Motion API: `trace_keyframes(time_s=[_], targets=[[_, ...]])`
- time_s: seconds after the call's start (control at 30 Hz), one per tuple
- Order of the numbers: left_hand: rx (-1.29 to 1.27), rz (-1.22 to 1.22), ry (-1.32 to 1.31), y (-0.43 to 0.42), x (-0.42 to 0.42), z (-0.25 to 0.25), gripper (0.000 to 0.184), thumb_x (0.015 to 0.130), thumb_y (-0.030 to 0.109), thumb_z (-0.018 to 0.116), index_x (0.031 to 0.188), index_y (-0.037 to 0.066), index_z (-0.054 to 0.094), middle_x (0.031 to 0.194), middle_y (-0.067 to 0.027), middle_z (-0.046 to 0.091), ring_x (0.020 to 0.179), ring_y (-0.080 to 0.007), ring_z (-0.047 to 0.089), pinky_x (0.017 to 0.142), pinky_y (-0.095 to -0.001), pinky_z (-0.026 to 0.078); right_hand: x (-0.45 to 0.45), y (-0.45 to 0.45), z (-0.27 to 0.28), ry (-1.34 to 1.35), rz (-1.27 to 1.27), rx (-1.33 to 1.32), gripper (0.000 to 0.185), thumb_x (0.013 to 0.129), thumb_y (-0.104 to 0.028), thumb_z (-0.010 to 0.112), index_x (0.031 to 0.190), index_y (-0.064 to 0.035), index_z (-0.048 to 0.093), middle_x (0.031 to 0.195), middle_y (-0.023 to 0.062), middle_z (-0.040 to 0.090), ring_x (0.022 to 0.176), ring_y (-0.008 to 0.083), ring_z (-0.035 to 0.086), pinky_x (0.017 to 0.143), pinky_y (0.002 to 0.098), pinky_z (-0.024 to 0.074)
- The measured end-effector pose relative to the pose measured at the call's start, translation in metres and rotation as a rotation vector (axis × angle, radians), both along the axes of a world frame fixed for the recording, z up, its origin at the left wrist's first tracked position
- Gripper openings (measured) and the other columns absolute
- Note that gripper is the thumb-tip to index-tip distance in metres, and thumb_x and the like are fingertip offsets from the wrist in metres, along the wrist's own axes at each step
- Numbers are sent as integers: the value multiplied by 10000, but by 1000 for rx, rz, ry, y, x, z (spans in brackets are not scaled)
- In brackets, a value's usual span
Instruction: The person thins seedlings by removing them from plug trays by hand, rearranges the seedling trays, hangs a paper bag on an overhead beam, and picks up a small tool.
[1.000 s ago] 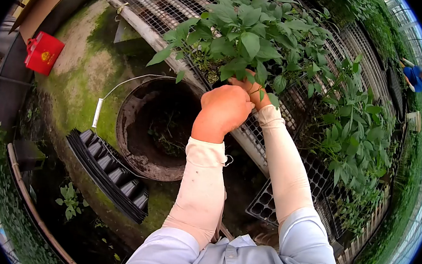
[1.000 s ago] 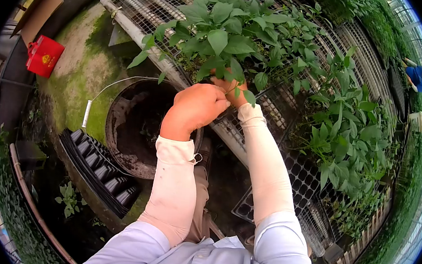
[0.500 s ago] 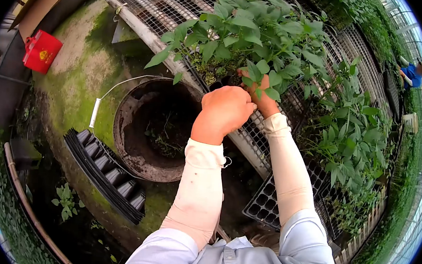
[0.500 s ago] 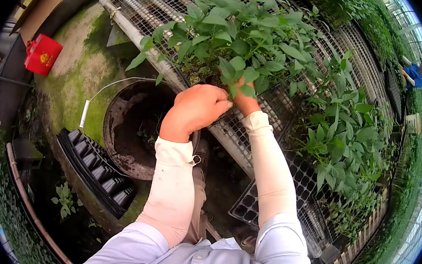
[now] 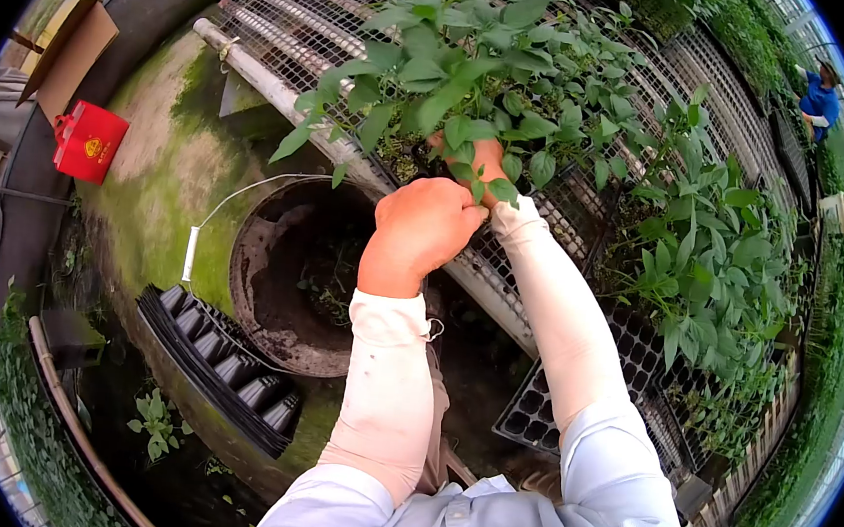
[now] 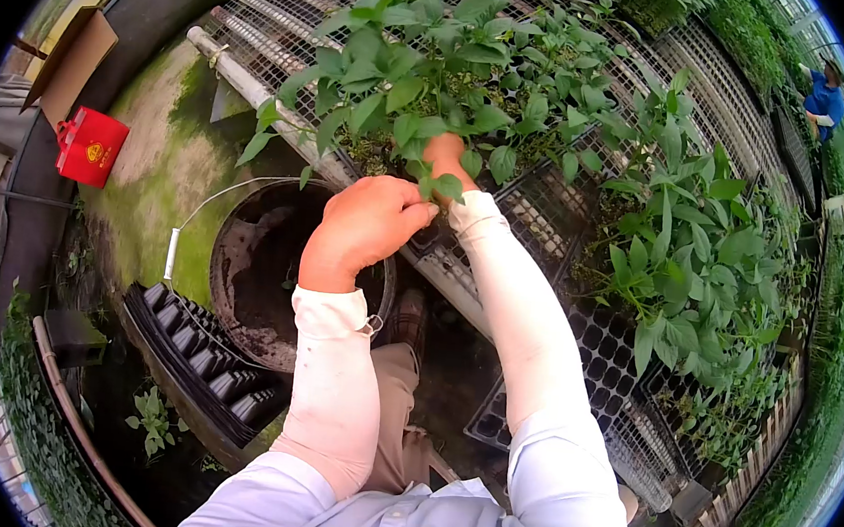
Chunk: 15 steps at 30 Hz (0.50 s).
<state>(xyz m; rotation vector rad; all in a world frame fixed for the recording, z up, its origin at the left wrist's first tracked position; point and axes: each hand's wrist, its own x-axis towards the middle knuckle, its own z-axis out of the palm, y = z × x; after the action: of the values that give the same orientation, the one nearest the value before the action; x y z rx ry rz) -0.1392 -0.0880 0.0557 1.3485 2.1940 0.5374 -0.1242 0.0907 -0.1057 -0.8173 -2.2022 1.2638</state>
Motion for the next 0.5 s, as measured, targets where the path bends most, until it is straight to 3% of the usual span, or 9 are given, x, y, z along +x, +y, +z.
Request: trace_keyframes(time_s=[0.1,0.13,0.17,0.23,0.3,0.33,0.4,0.5], targets=[[-29,-1,42,1,3,9,292,835,366,599,868,110,737,885,-142,690,878,-351,650,777,-457,511,45,-11,54,133,161,84,220,865,-206,708,962,-8,719,856,51,708,739,143,622,684,324,498],[-29,8,54,0,2,7,296,838,364,596,869,105,734,880,-149,687,874,-360,647,770,-459,507,60,-14,72,44,194,-37,233,881,-208,698,986,-1,715,801,51,699,699,127,605,682,316,497],[-29,7,63,-1,0,3,299,841,363,592,869,100,731,875,-156,684,871,-368,645,764,-461,503,74,-17,77,65,208,26,236,901,-212,677,986,5,711,732,74,671,688,102,584,682,306,493],[-17,-33,24,-1,-6,-4,321,849,373,588,886,85,726,857,-168,679,863,-377,645,755,-461,494,107,-31,90,3,28,58,223,849,-271,694,930,-64,708,763,135,679,733,288,665,710,378,512],[9,-34,-29,0,-12,-14,332,857,374,593,917,73,721,830,-182,675,840,-377,653,748,-445,491,143,-48,91,-28,-131,398,175,848,-234,676,909,-71,692,767,152,667,740,359,653,664,432,507],[-29,-27,-35,1,-14,-15,337,862,368,598,948,63,715,844,-187,677,848,-372,655,759,-431,491,162,-59,96,-9,-177,414,136,845,-200,659,896,-75,679,807,170,665,761,399,634,631,478,490],[-21,-9,-6,7,-11,-15,349,870,352,607,1015,47,697,882,-195,681,880,-365,654,784,-403,488,203,-88,109,6,-202,370,124,856,-194,647,886,-75,669,794,153,663,741,385,635,627,459,488],[39,7,31,14,-6,-23,384,879,344,608,1119,50,670,1013,-195,681,982,-357,637,849,-388,477,256,-126,77,36,-214,148,110,873,-169,624,927,-88,677,859,106,671,776,334,634,655,412,497]])
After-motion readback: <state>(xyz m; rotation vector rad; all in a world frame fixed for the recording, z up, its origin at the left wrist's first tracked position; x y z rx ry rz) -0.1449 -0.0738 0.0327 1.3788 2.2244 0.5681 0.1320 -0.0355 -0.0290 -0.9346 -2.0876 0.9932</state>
